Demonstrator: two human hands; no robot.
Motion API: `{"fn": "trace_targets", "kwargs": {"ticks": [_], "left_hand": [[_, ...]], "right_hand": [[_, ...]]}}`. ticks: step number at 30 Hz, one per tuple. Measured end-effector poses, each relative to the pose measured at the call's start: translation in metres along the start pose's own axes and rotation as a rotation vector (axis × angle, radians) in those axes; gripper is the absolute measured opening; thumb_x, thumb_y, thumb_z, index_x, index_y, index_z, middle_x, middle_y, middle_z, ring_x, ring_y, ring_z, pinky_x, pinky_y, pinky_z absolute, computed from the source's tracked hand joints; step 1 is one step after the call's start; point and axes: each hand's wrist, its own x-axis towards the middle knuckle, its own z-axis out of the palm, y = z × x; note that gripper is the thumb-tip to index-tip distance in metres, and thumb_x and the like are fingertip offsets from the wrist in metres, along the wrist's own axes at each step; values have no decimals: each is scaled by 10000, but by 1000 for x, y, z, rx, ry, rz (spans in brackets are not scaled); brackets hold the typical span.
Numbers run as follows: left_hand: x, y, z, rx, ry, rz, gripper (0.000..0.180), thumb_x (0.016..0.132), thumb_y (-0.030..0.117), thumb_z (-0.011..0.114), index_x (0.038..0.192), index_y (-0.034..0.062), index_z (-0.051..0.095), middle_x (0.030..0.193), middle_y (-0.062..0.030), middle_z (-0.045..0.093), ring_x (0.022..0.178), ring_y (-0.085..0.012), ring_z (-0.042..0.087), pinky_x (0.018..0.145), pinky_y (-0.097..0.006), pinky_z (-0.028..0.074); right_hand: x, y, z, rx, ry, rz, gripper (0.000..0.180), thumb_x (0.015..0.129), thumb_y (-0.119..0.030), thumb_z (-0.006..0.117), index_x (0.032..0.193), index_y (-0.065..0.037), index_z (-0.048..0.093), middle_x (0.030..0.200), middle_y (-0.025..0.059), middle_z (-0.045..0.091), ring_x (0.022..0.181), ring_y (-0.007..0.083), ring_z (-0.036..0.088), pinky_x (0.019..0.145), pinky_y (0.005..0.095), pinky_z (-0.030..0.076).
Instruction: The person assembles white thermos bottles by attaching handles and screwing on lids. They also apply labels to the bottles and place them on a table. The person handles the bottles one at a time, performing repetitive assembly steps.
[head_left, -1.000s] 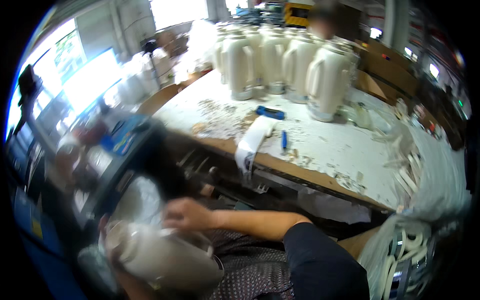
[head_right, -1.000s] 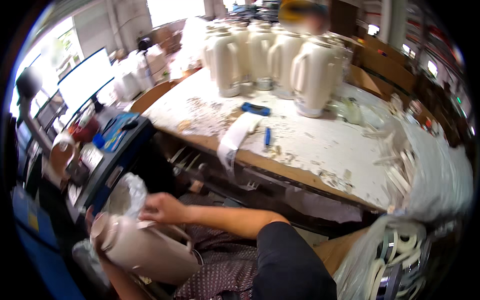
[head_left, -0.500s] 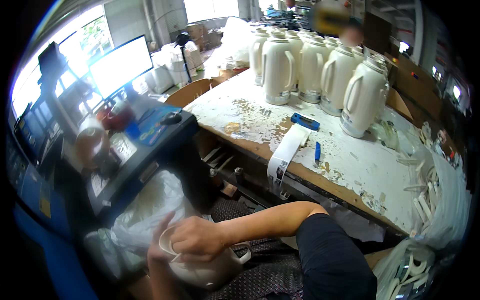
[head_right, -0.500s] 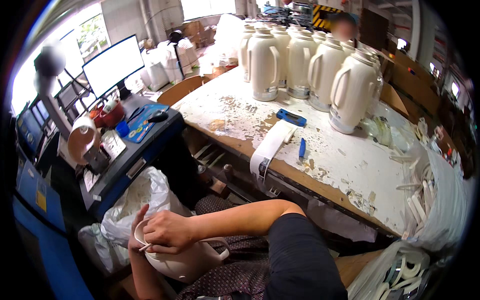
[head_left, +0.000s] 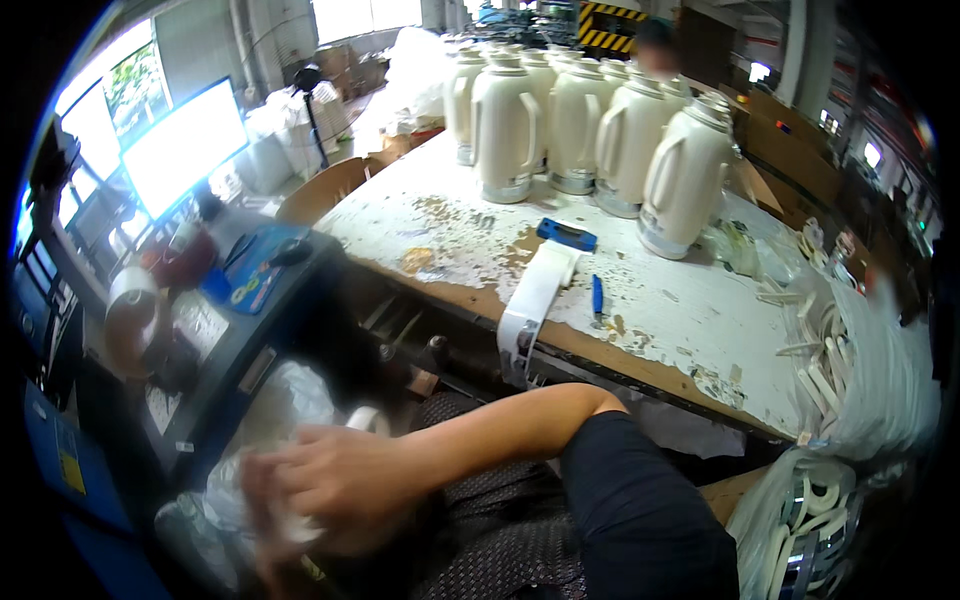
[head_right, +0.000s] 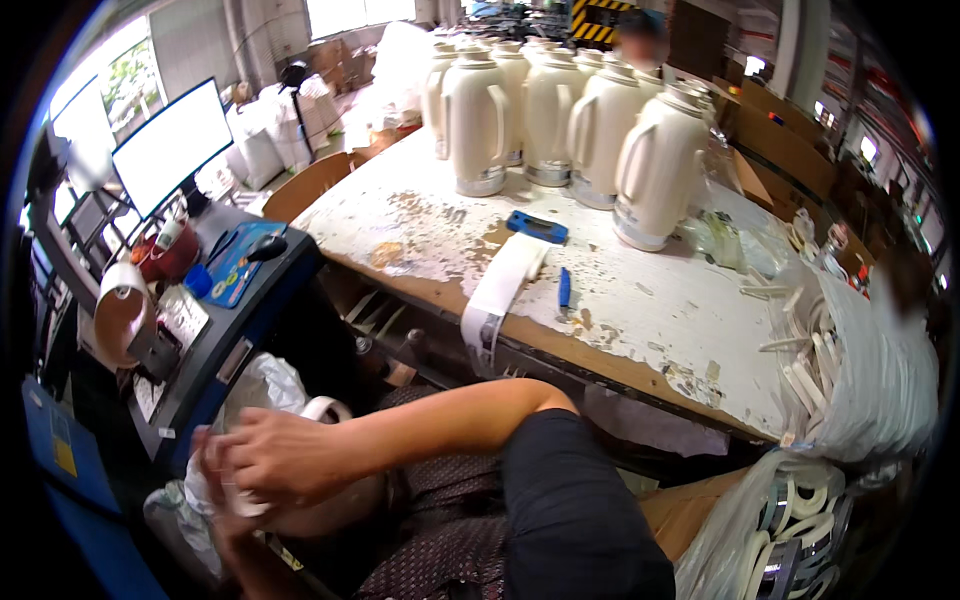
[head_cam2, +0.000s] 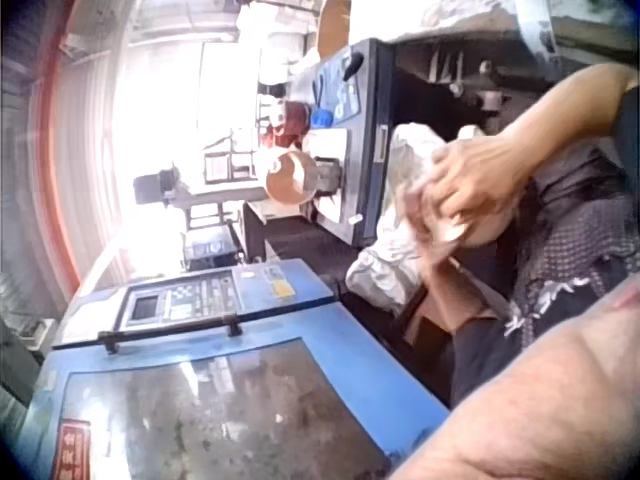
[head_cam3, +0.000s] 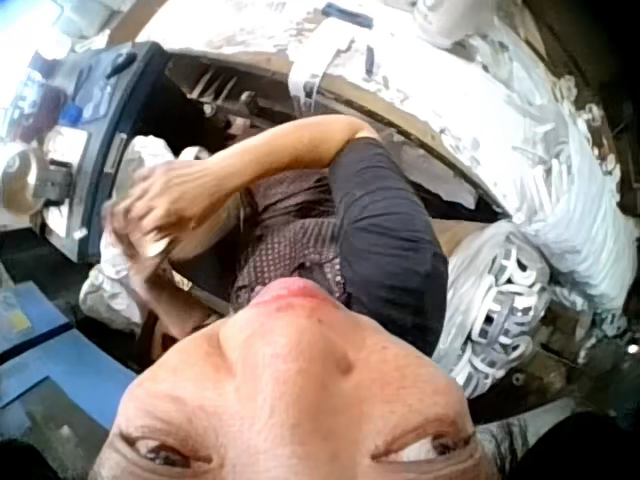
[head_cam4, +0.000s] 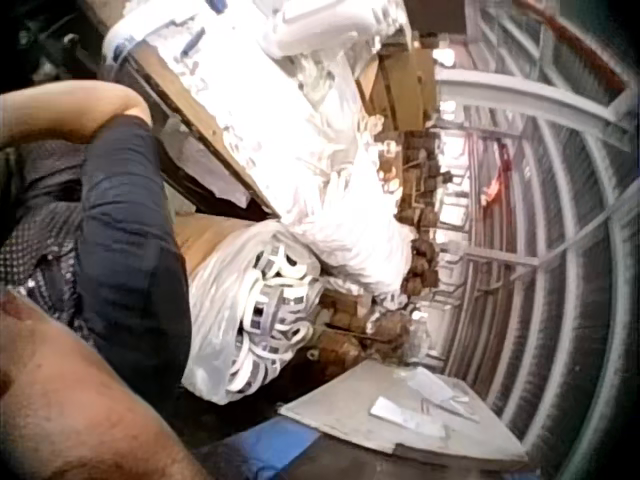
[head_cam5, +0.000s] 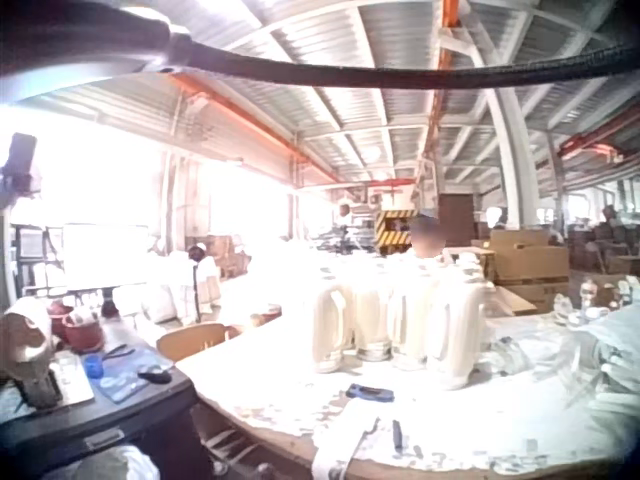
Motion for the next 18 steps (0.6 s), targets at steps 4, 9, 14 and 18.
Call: {"fn": "trace_targets", "kwargs": {"ticks": [4,9,14,18], "left_hand": [[-82,-17,73,-76,-192,-195,1238,600,260,899,1511,33,92,1265,-170,546,1191,-300,555,1046,-443,429],[-82,-5,105,-646,183,-232,1189,582,252,906,1511,54,190,1227,-141,597,1089,-304,614,968,-441,472],[-107,-58,119,-796,96,-516,1317,553,223,919,1555,121,70,1210,-141,603,1020,-275,643,906,-390,512],[-117,-65,122,-703,181,-468,1314,600,266,926,1551,84,38,1204,-143,620,1089,-277,632,948,-383,492]], "right_hand": [[-73,33,63,-122,-130,-46,183,677,-257,658,760,-126,560,820,12,569,911,188,591,753,384,405],[-47,24,27,107,-357,278,181,785,-251,690,787,-124,561,752,42,524,677,239,556,609,391,413],[-37,51,79,-30,-443,-55,119,770,-186,645,756,-103,560,708,21,490,643,215,521,587,365,409],[-36,90,59,254,-130,347,31,855,-30,563,856,-60,561,778,73,579,644,225,535,602,374,426]]}}
